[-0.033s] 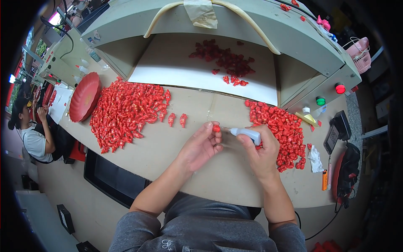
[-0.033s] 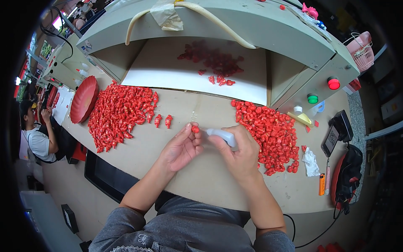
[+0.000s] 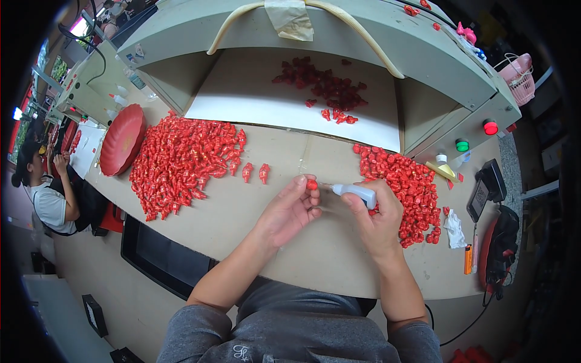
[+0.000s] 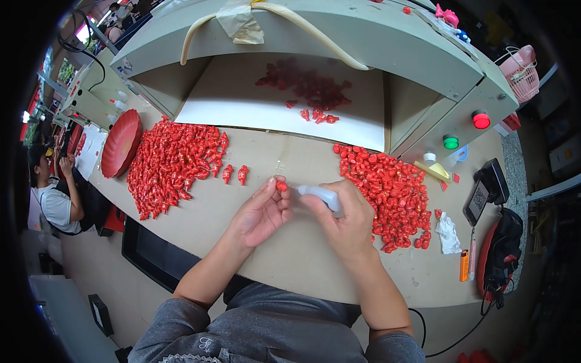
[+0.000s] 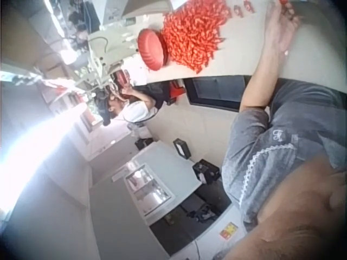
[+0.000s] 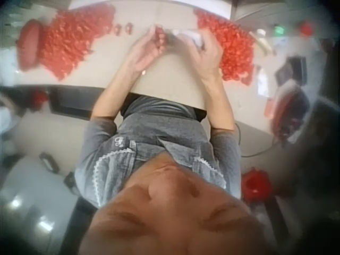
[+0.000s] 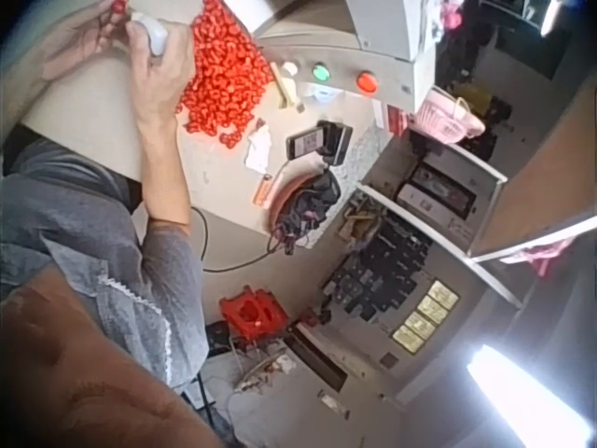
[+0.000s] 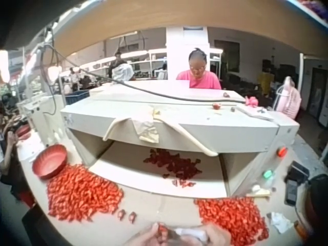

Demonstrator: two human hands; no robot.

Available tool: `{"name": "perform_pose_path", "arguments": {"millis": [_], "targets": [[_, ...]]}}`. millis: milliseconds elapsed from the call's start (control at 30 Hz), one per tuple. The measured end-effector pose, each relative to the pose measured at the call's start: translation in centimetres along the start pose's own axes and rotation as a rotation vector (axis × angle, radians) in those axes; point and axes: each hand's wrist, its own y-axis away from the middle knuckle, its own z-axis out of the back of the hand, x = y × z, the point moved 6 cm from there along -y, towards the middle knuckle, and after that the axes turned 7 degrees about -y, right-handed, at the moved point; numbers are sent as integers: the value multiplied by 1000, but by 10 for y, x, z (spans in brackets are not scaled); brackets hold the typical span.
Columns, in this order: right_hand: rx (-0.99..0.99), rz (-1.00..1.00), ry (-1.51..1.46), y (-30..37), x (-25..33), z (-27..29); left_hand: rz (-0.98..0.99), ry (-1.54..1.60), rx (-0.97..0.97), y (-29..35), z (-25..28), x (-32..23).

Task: The person applies adhesive to small red plastic parts using a squeeze bottle and joins them together by hand before placing them onto the table.

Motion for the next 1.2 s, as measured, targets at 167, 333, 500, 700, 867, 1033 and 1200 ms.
{"name": "perform_pose_path", "arguments": {"millis": [167,333,500,700,867,1033,1200], "targets": [[1,-9,6,0,0,0,-25,-11,24,-1,4,0],[5,-14,20,-1,1,0,-46,-20,14,0,5,-1],[18,-7,39,-1,2,0,-67,4,25,-1,5,-2],[3,0,17,-1,-1,1,-61,-17,-17,0,3,-4],[-1,-48,-8,-1,-2,3,-74,8,6,-2,6,-4],[-100,-324,-518,-13,-32,22,-99,49,-20,-2,6,-12],[-72,-463,-390,-36,-44,20,-119,154,32,0,6,-18]]}}
